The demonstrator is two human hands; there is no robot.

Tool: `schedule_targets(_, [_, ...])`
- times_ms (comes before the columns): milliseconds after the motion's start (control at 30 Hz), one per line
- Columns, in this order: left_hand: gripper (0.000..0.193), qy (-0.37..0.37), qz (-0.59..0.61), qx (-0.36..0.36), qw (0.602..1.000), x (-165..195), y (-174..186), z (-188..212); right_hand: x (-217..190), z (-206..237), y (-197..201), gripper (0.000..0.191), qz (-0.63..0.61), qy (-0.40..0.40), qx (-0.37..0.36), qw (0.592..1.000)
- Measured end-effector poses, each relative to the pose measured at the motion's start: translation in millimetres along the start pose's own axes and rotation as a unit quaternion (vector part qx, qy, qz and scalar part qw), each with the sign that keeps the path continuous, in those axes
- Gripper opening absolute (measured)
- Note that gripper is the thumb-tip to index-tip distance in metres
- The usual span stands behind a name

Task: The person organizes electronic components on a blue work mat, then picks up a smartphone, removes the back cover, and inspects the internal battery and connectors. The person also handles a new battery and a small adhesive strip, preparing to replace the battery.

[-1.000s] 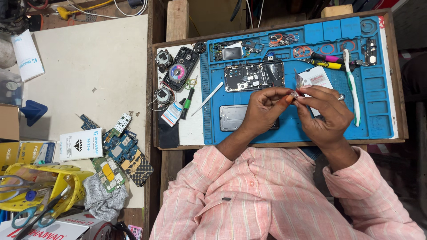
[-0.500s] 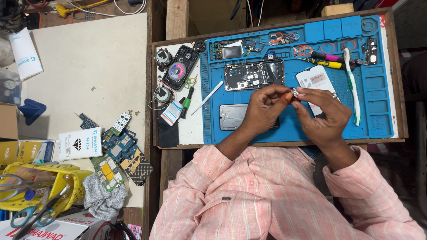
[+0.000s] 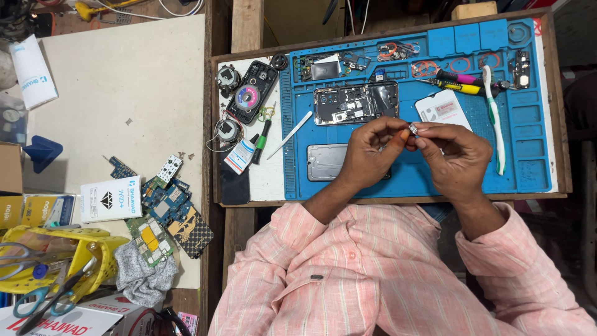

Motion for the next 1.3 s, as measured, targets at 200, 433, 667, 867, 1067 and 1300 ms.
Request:
schedule_targets(200, [0.013,-0.059,-0.087,0.011,0.994,33.1,-5.1,1.3,11.3,1.8,2.6,0.01,-0.026,-0.03,-0.013,0.999])
schedule_targets(433, [0.031,-0.227,-0.236,0.026,0.944,90.0,-15.5,10.0,24.3,6.4,8.9,0.013,-0.126,-0.093,-0.015,0.988])
schedule_targets(667, [0.031,-0.25,-0.296,-0.049,0.921,88.1,-20.3,8.3,25.0,6.8,7.8,0.015,-0.14,-0.109,-0.037,0.984])
schedule_targets(867, [0.036,-0.269,-0.357,-0.063,0.892,87.3,-21.5,11.7,24.8,2.7,10.3,0.016,-0.08,-0.102,-0.031,0.991])
schedule_targets(1067, [0.033,-0.279,-0.372,-0.056,0.884,88.4,-21.8,9.8,30.1,1.4,9.9,0.015,-0.078,-0.116,-0.024,0.99])
schedule_targets(1300, [0.032,-0.304,-0.433,-0.02,0.849,97.0,-27.6,8.8,46.2,1.0,15.5,0.014,-0.016,-0.146,-0.008,0.989])
Point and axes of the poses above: each hand's wrist, its own z-axis away from the middle knuckle, its own y-axis out of the back of the hand, x = y × z, the point moved 9 cm from there along -z, towards the middle knuckle, and after that the axes turned 14 degrees about x, right-handed, at the moved point
